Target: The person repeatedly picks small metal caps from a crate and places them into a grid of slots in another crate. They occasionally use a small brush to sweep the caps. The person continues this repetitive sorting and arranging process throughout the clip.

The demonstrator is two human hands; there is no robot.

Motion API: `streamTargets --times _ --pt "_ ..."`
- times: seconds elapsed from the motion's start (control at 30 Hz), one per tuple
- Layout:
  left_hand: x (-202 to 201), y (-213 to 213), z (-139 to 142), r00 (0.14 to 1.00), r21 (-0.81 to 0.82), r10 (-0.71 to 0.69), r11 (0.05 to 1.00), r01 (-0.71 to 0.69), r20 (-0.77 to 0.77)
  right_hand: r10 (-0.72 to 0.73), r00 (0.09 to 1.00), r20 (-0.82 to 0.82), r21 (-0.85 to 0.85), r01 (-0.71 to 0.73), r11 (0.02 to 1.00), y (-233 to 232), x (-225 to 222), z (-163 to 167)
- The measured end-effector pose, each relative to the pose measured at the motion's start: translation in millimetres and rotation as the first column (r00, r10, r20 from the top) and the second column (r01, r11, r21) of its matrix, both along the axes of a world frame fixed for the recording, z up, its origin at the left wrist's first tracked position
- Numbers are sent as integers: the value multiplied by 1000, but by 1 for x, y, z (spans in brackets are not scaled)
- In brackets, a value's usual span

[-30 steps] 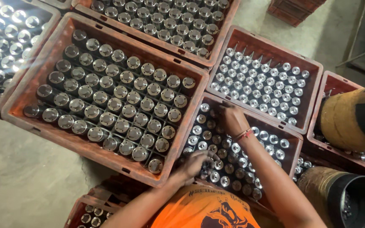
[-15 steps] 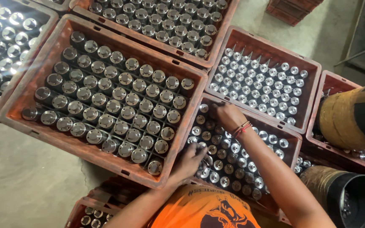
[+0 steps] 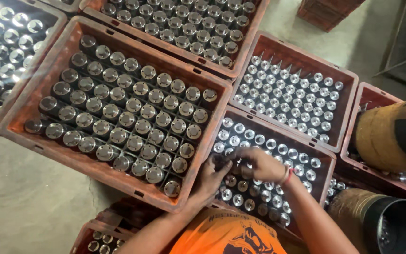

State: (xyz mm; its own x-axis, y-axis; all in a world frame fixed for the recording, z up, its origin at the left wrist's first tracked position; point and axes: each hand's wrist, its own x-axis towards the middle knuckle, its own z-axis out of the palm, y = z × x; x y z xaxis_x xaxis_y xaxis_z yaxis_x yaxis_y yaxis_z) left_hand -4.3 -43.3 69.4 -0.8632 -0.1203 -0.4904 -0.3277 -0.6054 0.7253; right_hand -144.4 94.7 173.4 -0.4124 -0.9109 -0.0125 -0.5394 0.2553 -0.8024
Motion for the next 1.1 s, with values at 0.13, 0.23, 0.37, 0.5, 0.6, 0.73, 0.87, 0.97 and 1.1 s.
streamTargets --times 0.13,0.23,0.37,0.5,0.6,0.73,0.87,0.97,1.1 --pt "0 0 9 982 32 -125 991 131 -142 53 995 87 -28 -51 998 7 14 7" --pt "-1 -3 16 986 173 -126 974 144 -107 56 989 134 96 -69 993 3 8 -3" --pt "5 -10 15 978 144 -204 970 196 43 -26 982 186 165 -5 986 -11 -13 -17" --pt "17 -9 3 975 305 -215 934 187 61 -363 897 -252 66 390 919 -38 -43 -28" --pt "25 -6 -5 961 371 -276 892 259 -7 -275 848 -453 -43 288 957 -57 -52 -42" --pt "29 -5 -8 918 404 -395 836 371 -26 -209 780 -589 184 382 906 -65 -54 -74" --pt "27 -6 1 901 323 -427 844 429 -80 -190 669 -719 209 468 858 -72 -59 -99" --pt "23 -9 12 906 291 -412 859 422 -100 -240 670 -703 230 533 815 -76 -55 -92" --pt "24 -20 20 930 335 -365 872 357 -42 -419 693 -587 97 573 814 -56 -24 -45"
